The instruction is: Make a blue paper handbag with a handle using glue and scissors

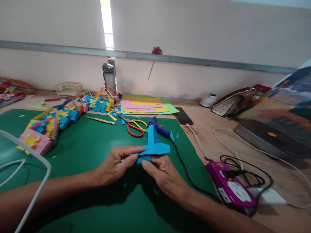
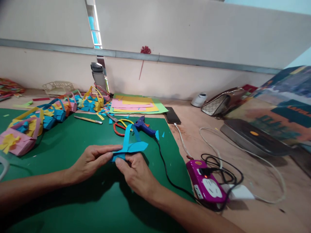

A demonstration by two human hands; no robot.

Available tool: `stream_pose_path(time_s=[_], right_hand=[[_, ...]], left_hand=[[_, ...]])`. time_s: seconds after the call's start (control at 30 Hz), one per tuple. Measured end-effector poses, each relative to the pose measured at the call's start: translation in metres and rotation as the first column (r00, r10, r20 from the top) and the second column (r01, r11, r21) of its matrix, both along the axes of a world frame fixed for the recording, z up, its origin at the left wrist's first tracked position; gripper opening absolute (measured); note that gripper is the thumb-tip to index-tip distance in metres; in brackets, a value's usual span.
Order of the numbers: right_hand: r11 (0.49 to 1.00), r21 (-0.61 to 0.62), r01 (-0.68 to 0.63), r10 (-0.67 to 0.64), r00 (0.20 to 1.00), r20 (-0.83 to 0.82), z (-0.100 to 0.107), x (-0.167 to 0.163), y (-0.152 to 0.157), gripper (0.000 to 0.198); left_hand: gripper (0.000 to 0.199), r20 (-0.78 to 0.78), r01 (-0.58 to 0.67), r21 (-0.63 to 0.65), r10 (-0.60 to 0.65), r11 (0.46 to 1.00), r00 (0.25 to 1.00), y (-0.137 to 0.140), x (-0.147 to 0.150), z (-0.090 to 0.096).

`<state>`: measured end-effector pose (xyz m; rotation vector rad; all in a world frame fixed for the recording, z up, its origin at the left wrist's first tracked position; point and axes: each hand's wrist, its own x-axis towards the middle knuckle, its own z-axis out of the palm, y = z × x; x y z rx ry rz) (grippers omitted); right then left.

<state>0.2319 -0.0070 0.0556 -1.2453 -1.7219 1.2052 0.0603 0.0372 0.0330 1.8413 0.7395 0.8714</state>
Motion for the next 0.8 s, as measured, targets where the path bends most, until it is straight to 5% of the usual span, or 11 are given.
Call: stream_pose_path(time_s=[0.13,0.23,0.57,0.8], right_hand=[[1.000,0.015,-0.006,0.006,1.000,-0.013,0.002,-0.001,0.000,0.025],[1.000,0.001,-0.003,0.003,1.000,-0.004,0.003,-0.002,-0.001,0.027],[0.997,-0.071,0.026,-0.029,0.999,-0.030,0.007,-0.003,0.000,0.026],[0.992,-0.124,0.007,-0.017,0.997,-0.076,0.007,0.000,0.002,0.023]], left_hand=[[0.019,-0.064,-0.032,0.335,0.056,0.942,0.996,0.005,0.001,0.004],[0.019,-0.128,-0.061,0.420,0.126,0.905,0.984,0.006,0.001,0.011],[0.017,-0.135,-0.092,-0.034,0.086,0.995,0.987,0.007,0.002,0.031],[0.016,-0.119,-0.091,-0.113,0.077,0.989,0.990,0.007,0.002,0.034]])
